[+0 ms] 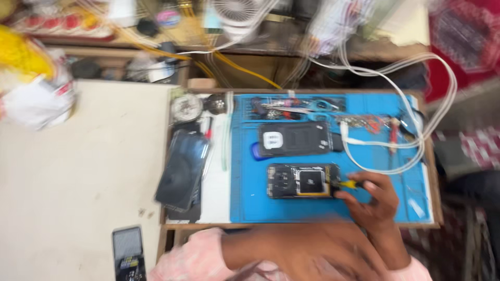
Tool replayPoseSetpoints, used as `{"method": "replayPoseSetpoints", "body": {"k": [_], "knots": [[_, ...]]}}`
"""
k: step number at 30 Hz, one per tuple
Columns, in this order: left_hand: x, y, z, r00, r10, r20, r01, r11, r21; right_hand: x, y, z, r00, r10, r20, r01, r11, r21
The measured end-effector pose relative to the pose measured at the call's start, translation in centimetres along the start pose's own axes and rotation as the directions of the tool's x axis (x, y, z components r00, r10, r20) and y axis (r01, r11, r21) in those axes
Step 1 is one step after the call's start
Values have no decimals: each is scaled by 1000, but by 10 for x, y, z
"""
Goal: The person uses a screwdriver to remove screws from a disassembled smartphone on a blue mat, then picks up a second smartphone to interact with its touchscreen before returning to the first device to continue unscrewing components.
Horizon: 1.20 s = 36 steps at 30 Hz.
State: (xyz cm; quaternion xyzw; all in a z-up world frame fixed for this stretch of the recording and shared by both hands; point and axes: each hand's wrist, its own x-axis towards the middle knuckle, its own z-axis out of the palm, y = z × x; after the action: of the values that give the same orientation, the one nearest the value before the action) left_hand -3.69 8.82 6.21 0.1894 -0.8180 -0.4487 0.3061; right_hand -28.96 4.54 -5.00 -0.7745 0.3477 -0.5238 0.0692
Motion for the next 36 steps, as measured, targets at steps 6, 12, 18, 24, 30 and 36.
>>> {"method": "replayPoseSetpoints", "body": {"k": [6, 12, 18, 24, 30, 36], "knots": [[-51, 26, 12, 935, -167, -314, 160, 986, -48, -22, 15, 2, 997, 69, -23, -56, 931, 361], [-98, 38, 39, 754, -348, -558, 298, 937, -182, -38, 44, 17, 983, 89, -162, -35, 950, 310], [-119, 45, 44, 597, -479, -643, 405, 872, -275, -74, 102, -5, 983, 96, -157, -60, 974, 220], [-147, 65, 51, 346, -601, -720, 513, 764, -391, -99, 133, 5, 970, 205, -130, -163, 948, 274], [-167, 73, 50, 206, -677, -707, 569, 671, -477, -74, 156, -29, 943, 276, 186, -330, 847, 417], [-184, 83, 57, 89, -692, -716, 566, 627, -536, -48, 216, -41, 624, 181, 761, -714, 528, 460]]}}
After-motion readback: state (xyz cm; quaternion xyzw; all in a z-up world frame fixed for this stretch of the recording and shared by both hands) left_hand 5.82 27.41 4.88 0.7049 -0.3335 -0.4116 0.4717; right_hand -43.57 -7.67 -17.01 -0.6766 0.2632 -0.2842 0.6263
